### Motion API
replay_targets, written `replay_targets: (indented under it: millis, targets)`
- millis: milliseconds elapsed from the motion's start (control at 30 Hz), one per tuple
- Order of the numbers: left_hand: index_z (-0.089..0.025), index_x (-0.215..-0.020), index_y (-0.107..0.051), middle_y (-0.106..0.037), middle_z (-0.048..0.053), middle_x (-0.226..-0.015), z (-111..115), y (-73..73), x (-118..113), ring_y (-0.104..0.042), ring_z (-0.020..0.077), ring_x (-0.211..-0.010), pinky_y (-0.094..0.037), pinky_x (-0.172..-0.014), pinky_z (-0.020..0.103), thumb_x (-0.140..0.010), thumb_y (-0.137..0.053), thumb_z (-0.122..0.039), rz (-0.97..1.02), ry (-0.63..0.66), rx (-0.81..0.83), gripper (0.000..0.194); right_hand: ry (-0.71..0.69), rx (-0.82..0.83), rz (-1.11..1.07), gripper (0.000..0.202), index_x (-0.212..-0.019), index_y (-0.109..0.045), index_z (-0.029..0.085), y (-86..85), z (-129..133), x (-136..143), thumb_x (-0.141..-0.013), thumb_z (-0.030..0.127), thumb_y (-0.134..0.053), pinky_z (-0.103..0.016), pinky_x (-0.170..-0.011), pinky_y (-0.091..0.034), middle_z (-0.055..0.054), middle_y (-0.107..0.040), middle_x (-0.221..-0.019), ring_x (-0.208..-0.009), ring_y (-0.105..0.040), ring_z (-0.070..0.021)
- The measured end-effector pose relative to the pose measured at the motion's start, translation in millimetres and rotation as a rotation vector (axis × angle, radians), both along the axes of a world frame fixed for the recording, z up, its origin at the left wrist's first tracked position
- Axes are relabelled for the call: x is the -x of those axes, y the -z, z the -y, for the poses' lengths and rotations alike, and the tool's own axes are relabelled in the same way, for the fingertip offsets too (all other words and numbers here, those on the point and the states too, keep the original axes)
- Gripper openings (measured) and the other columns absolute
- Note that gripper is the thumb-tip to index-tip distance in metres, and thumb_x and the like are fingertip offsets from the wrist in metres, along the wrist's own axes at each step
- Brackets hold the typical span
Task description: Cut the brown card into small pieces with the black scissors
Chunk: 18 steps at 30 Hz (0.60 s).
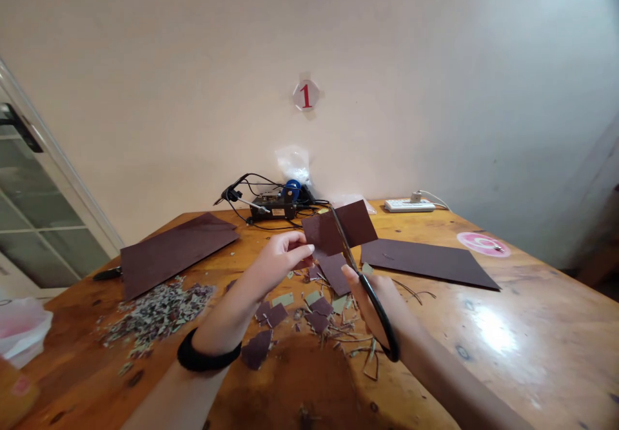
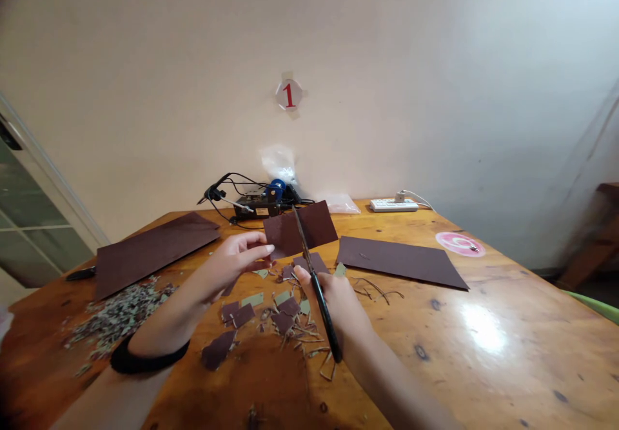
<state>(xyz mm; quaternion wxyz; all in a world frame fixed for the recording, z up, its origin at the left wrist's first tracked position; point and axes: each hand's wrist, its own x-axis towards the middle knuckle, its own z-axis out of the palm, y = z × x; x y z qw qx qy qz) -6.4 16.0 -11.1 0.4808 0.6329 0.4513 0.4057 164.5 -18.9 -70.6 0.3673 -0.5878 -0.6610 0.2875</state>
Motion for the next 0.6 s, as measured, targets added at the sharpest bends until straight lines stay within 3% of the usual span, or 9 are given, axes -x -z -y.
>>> replay_targets:
  millis: [233, 467, 600]
  targets:
    - [-0.018, -0.069, -0.056, -0.058, -0.001, -0.07, 1, -1.1, 1, -0.056, 0.0122, -0.067, -0.047, -0.072, 0.025, -0.07, -0.064, -0.028, 0.013, -0.01, 0.034, 0.012, -0.032, 0.091, -0.09, 0.048, -0.057, -0.029, 0.024, 1.9, 1, 4, -0.088, 0.06, -0.028, -0.024, -0.042, -0.025, 0.006, -0.028, -0.044, -0.04, -0.029, -0.0104]
    - [-0.019, -0.065, -0.053, -0.057, -0.001, -0.065, -2, 0.2, 5, -0.059, 0.0151, -0.071, -0.047, -0.073, 0.026, -0.07, -0.064, -0.031, -0.043, -0.03, 0.073, 0.017, -0.047, 0.147, -0.187, 0.053, -0.059, -0.032, 0.023, 8.2, -4, 4, -0.084, 0.07, -0.031, -0.023, -0.039, -0.024, 0.007, -0.031, -0.043, -0.037, -0.029, -0.0086]
    - [-0.019, -0.065, -0.054, -0.058, 0.0, -0.066, -4, 4.8, 6, -0.057, 0.0143, -0.066, -0.049, -0.068, 0.027, -0.072, -0.064, -0.039, 0.028, 0.013, 0.084, 0.023, -0.075, 0.154, -0.21, 0.054, -0.06, -0.033, 0.023, 13.2, -6, 2, -0.082, 0.072, -0.031, -0.023, -0.039, -0.024, 0.007, -0.032, -0.046, -0.038, -0.03, -0.0086]
